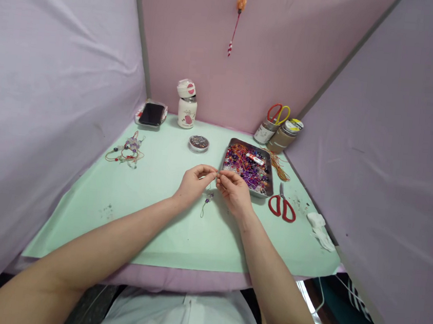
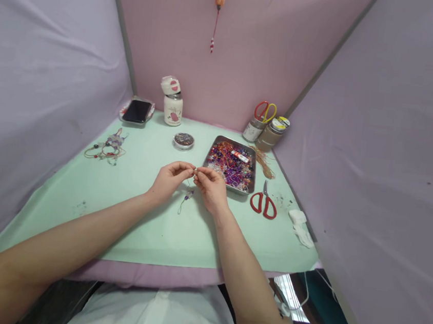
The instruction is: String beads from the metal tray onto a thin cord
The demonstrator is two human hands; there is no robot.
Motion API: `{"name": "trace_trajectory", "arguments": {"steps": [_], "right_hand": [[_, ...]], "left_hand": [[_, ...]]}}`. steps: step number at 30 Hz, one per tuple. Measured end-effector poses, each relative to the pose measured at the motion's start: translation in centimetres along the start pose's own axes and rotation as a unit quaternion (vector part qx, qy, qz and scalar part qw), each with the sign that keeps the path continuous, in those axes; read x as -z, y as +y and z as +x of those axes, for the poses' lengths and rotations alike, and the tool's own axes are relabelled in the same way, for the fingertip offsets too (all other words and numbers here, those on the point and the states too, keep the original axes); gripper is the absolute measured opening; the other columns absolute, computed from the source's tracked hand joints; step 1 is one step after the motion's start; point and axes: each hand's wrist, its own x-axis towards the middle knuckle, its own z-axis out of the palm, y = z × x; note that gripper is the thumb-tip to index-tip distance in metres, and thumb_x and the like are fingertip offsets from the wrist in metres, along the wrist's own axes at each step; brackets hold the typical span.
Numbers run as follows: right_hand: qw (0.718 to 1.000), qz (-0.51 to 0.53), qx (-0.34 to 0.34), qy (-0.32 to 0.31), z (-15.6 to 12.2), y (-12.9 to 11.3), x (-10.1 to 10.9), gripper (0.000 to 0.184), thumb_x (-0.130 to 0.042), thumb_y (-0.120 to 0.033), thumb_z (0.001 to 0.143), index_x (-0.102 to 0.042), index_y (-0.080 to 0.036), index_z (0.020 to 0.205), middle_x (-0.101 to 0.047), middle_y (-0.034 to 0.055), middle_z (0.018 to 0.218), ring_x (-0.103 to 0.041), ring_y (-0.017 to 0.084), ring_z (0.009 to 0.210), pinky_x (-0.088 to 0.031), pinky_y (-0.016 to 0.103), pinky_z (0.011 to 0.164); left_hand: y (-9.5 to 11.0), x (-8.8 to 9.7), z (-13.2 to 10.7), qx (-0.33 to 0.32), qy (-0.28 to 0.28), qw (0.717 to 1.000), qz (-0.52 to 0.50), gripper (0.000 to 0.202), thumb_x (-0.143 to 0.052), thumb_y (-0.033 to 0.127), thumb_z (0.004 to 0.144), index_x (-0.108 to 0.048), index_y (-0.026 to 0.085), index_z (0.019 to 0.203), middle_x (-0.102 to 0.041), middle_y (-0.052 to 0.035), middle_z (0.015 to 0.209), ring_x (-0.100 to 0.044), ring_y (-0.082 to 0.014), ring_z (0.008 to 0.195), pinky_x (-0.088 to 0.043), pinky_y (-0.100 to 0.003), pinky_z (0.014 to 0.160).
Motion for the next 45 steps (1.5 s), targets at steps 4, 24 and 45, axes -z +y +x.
{"name": "trace_trajectory", "arguments": {"steps": [4,24,45], "right_hand": [[1.0,0.024,-0.004,-0.008,0.06,0.09,0.16,0.026,-0.083,-0.024,0.059,-0.067,-0.019,0.079,-0.07,-0.0003,0.077,-0.062,0.008,0.066,-0.054,0.021,0.069],[0.999,0.032,-0.003,-0.019,0.18,0.22,0.3,0.025,-0.086,-0.024,0.057,-0.068,-0.021,0.074,-0.071,-0.0013,0.076,-0.063,0.008,0.066,-0.054,0.019,0.064],[1.0,0.016,0.003,-0.016,-0.01,0.2,0.13,0.026,-0.086,-0.027,0.055,-0.068,-0.022,0.074,-0.069,-0.0018,0.076,-0.061,0.009,0.068,-0.052,0.022,0.065]], "left_hand": [[0.08,-0.04,0.02,0.002,0.005,1.0,-0.002,0.018,-0.067,0.031,0.071,-0.067,0.015,0.079,-0.069,-0.0079,0.091,-0.064,-0.0185,0.087,-0.047,-0.04,0.091],[0.44,-0.09,-0.03,-0.005,0.0,0.999,0.032,0.017,-0.065,0.03,0.072,-0.065,0.014,0.078,-0.069,-0.0075,0.086,-0.063,-0.017,0.083,-0.048,-0.034,0.085],[0.44,-0.12,-0.01,0.008,0.01,0.999,0.038,0.016,-0.065,0.029,0.071,-0.065,0.014,0.078,-0.07,-0.0087,0.09,-0.064,-0.0172,0.083,-0.049,-0.033,0.082]]}}
